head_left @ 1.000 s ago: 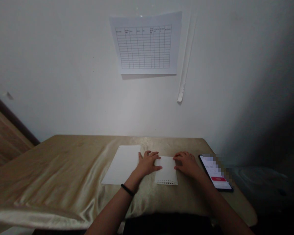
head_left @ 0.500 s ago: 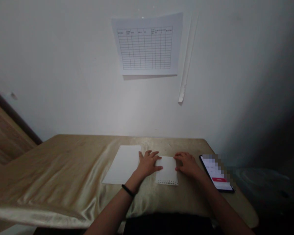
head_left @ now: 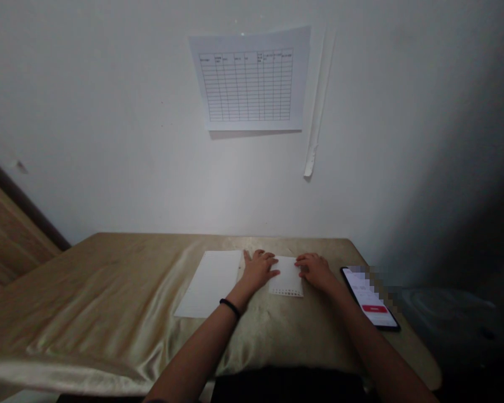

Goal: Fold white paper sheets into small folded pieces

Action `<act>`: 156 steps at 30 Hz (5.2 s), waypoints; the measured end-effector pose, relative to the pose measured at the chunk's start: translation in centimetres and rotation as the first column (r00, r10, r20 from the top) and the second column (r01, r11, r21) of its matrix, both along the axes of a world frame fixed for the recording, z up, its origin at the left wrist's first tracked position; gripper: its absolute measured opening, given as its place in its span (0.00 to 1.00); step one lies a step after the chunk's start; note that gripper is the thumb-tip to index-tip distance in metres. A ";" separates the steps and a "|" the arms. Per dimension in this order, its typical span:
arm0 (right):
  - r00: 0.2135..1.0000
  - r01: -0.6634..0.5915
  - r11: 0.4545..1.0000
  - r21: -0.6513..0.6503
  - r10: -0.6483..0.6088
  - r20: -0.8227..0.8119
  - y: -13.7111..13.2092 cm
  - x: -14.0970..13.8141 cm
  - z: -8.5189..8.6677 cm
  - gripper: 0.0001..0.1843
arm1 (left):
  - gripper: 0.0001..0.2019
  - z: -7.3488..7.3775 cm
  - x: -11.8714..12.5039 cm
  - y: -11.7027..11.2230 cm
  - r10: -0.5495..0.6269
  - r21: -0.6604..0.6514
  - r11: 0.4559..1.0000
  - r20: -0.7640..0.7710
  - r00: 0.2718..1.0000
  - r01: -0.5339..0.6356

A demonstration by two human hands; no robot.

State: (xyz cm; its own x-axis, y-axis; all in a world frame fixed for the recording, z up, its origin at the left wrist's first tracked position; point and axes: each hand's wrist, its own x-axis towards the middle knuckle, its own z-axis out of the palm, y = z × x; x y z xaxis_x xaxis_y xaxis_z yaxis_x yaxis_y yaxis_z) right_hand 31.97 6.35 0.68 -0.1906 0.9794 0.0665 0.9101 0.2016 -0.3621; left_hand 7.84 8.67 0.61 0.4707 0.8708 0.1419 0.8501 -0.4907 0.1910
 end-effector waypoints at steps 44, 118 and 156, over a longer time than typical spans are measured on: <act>0.988 -0.149 0.954 -0.261 0.151 -0.012 -3.4 1.1 0.2 0.44 | 0.34 0.5 -2.1 0.4 -0.113 -0.268 0.959 -0.061 0.992 0.092; 0.953 0.237 0.926 0.294 -0.163 -0.254 -1.9 2.1 -3.5 0.09 | 0.19 -0.2 -0.1 -2.5 -0.135 0.116 0.986 0.124 0.983 0.120; 0.975 0.043 0.965 0.260 0.017 -0.222 -1.8 -0.2 -3.2 0.06 | 0.21 -0.1 0.8 -3.0 -0.070 0.108 0.992 0.069 0.995 0.062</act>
